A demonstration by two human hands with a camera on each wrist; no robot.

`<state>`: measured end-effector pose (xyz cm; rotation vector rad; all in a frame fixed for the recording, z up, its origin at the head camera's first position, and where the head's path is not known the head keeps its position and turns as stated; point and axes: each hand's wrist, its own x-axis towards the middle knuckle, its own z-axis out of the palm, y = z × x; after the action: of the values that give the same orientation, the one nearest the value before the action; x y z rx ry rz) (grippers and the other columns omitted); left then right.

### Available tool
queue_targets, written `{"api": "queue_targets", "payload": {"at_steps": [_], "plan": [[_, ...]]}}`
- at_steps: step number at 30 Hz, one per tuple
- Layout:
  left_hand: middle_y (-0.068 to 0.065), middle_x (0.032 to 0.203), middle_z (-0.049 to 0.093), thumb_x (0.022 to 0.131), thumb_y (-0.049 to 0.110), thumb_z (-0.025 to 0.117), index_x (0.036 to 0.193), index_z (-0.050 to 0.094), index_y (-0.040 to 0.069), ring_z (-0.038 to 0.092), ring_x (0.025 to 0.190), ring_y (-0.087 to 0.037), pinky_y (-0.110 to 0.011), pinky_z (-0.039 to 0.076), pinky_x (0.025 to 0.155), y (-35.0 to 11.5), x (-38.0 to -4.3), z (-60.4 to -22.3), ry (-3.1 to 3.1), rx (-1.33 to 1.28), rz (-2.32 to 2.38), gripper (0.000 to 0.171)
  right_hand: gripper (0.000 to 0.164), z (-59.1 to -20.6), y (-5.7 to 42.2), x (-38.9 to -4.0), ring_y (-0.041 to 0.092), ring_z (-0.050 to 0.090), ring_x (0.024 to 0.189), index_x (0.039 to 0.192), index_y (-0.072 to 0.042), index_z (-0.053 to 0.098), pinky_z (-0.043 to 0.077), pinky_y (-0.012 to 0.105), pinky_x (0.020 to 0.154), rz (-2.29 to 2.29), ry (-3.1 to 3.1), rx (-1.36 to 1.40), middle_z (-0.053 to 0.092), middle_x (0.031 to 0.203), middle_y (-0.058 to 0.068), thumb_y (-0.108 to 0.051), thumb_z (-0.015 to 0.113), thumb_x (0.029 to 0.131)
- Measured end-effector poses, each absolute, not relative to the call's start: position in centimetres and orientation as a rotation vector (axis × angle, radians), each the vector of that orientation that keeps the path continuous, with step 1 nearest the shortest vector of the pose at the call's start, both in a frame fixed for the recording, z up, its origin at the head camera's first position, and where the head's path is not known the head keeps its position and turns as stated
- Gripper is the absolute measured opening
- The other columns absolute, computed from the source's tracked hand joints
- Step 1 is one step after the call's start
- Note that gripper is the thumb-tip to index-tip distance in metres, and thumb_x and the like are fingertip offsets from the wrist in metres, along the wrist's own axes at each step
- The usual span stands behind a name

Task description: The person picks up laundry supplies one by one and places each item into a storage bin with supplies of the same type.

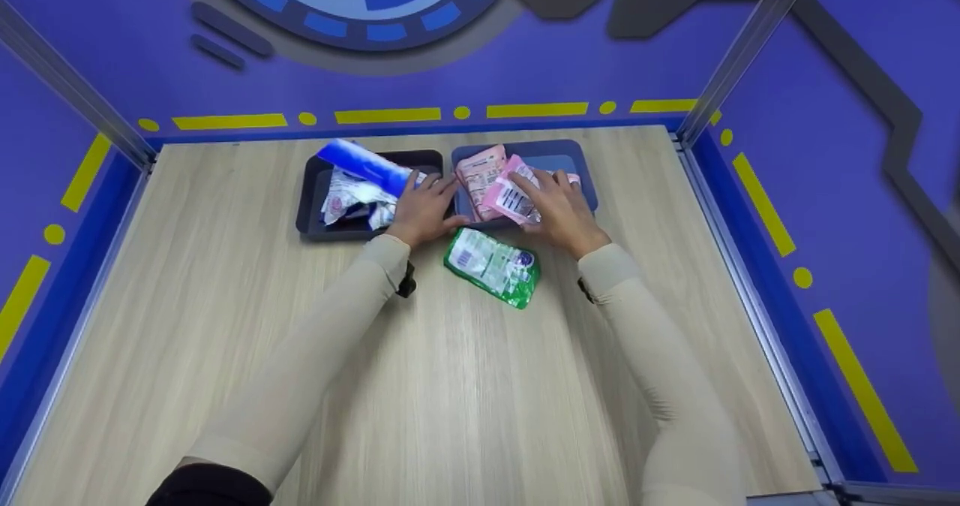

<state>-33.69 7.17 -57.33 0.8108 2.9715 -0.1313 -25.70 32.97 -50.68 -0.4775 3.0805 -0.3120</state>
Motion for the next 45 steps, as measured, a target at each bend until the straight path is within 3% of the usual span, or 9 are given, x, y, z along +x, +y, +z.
{"api": "queue_targets", "payload": {"at_steps": [14,22,27,45], "plan": [[0.003,0.168,0.029,0.096,0.076,0.039,0.162,0.035,0.019,0.028,0.153,-0.024,-0.053,0.005,0.127,7.0,-33.5,-57.0,2.963,0.812,-0.097,0.088,0.094,-50.5,33.6,-27.3,0.046,0.039,0.133,0.161,-0.03,0.035,0.036,0.069,0.111,-0.272,3.082,-0.413,0.041,0.156,0.021,-0.022,0.087,0.084],[0.002,0.168,0.03,0.096,0.075,0.041,0.162,0.035,0.018,0.028,0.153,-0.025,-0.053,0.007,0.127,6.9,-33.5,-57.0,2.966,0.819,-0.098,0.087,0.098,-50.3,33.5,-28.0,0.047,0.036,0.137,0.163,-0.03,0.028,0.031,0.069,0.114,-0.333,3.063,-0.326,0.036,0.159,0.021,-0.02,0.085,0.085],[0.002,0.168,0.029,0.096,0.075,0.041,0.162,0.036,0.019,0.028,0.153,-0.025,-0.052,0.008,0.127,7.0,-33.6,-57.0,2.962,0.814,-0.1,0.087,0.095,-50.2,33.5,-28.7,0.046,0.036,0.136,0.163,-0.023,0.026,0.031,0.067,0.115,-0.388,3.054,-0.256,0.035,0.16,0.022,-0.023,0.083,0.087],[0.004,0.168,0.028,0.095,0.077,0.039,0.162,0.035,0.02,0.025,0.154,-0.024,-0.051,0.004,0.127,7.1,-33.5,-57.1,2.96,0.786,-0.112,0.088,0.096,-50.7,34.0,-30.6,0.046,0.033,0.137,0.165,-0.026,0.022,0.031,0.067,0.115,-0.472,3.042,-0.191,0.032,0.162,0.02,-0.032,0.081,0.09]]}}
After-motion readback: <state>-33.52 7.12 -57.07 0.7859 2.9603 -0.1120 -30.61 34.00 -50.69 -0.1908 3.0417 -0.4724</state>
